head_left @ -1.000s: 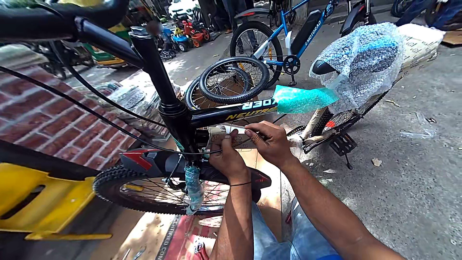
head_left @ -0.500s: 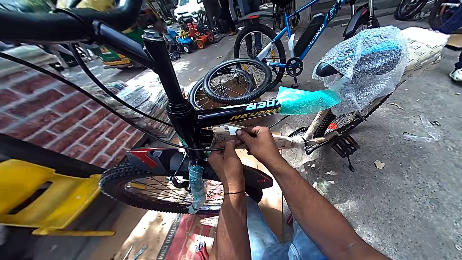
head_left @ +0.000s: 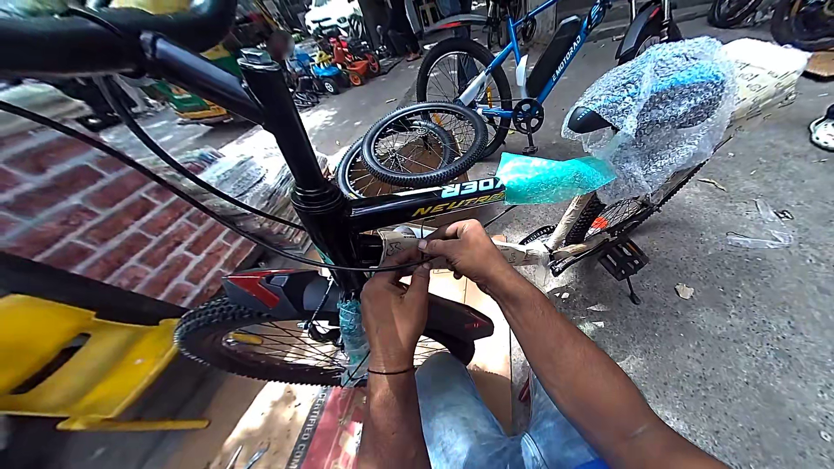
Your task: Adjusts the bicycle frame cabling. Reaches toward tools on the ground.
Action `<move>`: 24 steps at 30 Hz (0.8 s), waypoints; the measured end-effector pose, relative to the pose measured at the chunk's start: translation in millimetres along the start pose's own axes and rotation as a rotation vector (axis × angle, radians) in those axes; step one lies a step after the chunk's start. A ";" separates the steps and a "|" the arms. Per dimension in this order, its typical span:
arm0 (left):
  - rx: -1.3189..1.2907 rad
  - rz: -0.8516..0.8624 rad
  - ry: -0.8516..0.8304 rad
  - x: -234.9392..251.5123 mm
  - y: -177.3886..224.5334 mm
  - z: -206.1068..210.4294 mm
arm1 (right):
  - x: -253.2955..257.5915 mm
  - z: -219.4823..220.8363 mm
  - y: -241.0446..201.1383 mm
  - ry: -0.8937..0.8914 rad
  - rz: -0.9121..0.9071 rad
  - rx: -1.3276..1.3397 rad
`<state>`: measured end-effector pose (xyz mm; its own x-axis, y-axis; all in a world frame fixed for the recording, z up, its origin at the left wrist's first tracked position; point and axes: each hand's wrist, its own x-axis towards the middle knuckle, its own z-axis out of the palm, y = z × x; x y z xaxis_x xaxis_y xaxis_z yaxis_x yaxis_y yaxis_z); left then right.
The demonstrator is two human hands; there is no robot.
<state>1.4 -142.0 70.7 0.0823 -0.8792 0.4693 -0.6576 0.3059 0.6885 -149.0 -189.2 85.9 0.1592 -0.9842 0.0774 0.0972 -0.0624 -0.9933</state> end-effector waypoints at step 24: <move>-0.465 -0.239 -0.115 5.3 12.2 12.4 | -23.7 -16.1 29.6 0.083 -0.141 0.527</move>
<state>-15.4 -147.4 74.8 0.0896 -0.9705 0.2239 -0.2272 0.1990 0.9533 -165.7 -170.3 53.2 0.0332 -0.9835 0.1779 0.5942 -0.1237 -0.7947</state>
